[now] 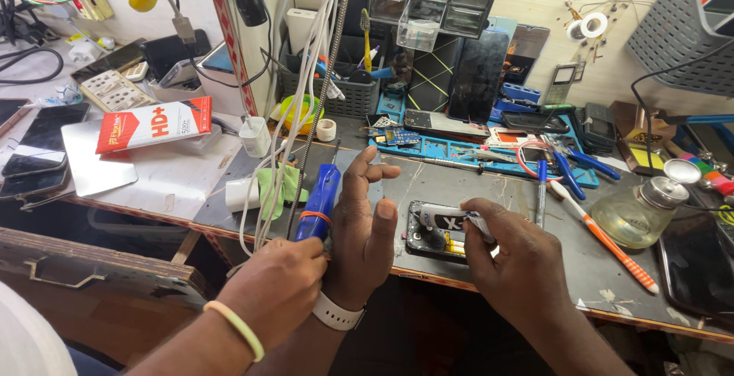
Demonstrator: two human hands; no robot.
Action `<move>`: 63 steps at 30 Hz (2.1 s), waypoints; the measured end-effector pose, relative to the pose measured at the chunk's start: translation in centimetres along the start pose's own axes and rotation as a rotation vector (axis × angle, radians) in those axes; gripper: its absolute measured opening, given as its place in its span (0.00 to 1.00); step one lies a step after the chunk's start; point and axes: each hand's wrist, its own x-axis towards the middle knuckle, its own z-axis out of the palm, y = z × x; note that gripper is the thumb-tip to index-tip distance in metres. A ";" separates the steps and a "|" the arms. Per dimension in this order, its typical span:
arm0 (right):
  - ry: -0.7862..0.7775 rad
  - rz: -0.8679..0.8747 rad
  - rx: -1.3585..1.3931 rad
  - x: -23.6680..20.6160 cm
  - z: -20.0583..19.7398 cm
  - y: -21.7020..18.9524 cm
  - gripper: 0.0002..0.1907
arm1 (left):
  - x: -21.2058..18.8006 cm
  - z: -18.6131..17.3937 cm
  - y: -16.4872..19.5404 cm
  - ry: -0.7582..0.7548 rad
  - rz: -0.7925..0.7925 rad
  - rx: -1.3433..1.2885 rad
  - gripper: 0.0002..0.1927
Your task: The person uses a screwdriver to remove screws from a disassembled smartphone, then applies adhesive from a tube to the phone's frame. The person handles the phone and tools throughout the process.
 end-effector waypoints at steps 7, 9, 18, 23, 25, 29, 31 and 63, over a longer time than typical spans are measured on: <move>0.001 -0.018 -0.020 0.7 0.3 0.4 0.13 | -0.1 -0.1 -0.1 -0.016 -0.010 0.005 0.43; -0.007 -0.010 -0.025 0.5 0.4 0.4 0.14 | 0.0 -0.1 -0.2 -0.016 -0.024 -0.003 0.43; 0.032 -0.096 -0.030 -1.6 -0.4 -0.2 0.13 | -0.2 0.0 0.0 -0.014 -0.007 0.003 0.39; -0.017 0.005 -0.062 -2.3 -0.9 -0.9 0.13 | -0.2 -0.1 0.0 -0.014 0.002 0.027 0.38; -0.022 -0.004 -0.034 -2.5 -1.1 -1.1 0.13 | -0.2 0.0 -0.1 -0.014 0.001 0.022 0.37; 0.015 -0.102 0.012 -2.9 -1.4 -1.3 0.12 | -0.2 0.0 -0.2 -0.011 0.003 0.022 0.38; 0.017 -0.120 0.001 -3.1 -1.5 -1.4 0.12 | -0.2 0.0 -0.2 -0.011 -0.003 0.019 0.38; -0.168 0.393 0.044 -2.3 -5.8 2.1 0.14 | -0.1 0.2 -0.4 -0.025 -0.024 0.017 0.43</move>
